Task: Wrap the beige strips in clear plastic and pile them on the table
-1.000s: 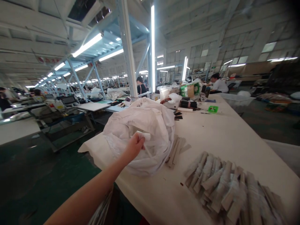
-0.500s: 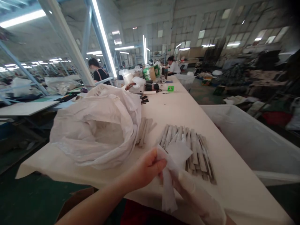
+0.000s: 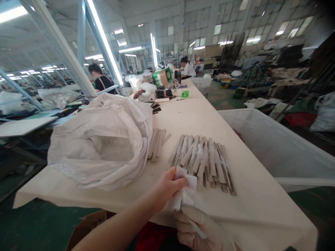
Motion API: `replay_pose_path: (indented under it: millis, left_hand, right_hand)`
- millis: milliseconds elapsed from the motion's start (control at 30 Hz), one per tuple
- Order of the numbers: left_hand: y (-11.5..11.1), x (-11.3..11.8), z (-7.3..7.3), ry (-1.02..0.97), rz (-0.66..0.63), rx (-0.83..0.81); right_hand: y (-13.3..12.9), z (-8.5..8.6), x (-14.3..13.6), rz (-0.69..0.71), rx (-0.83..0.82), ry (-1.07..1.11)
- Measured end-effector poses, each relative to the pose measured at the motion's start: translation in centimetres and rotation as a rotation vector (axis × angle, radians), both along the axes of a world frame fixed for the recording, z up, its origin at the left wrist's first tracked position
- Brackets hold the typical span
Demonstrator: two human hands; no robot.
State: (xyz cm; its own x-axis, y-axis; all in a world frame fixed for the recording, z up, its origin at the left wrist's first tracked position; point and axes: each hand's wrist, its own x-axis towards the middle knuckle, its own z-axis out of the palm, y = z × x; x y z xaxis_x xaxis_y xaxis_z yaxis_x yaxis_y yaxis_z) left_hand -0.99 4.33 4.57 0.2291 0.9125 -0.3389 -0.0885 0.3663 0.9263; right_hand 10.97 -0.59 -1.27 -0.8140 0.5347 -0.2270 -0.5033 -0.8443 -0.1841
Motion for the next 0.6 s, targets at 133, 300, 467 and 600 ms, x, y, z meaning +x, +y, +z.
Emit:
replay_pose_path:
  millis: [133, 300, 467, 600]
  left_hand:
    - [0.1, 0.3, 0.3, -0.209, -0.012, -0.125]
    - [0.8, 0.9, 0.3, -0.237, 0.006, -0.142]
    - [2.0, 1.5, -1.6, -0.199, 0.058, -0.156]
    - [1.2, 2.1, -4.7, -0.096, -0.049, -0.217]
  right_hand:
    - [-0.7, 0.5, 0.7, 0.043, 0.054, 0.096]
    - [-1.5, 1.9, 1.1, 0.096, 0.114, 0.135]
    - [-2.1, 3.0, 2.9, 0.096, 0.253, -0.099]
    - [-1.9, 4.0, 5.0, -0.011, 0.305, -0.185]
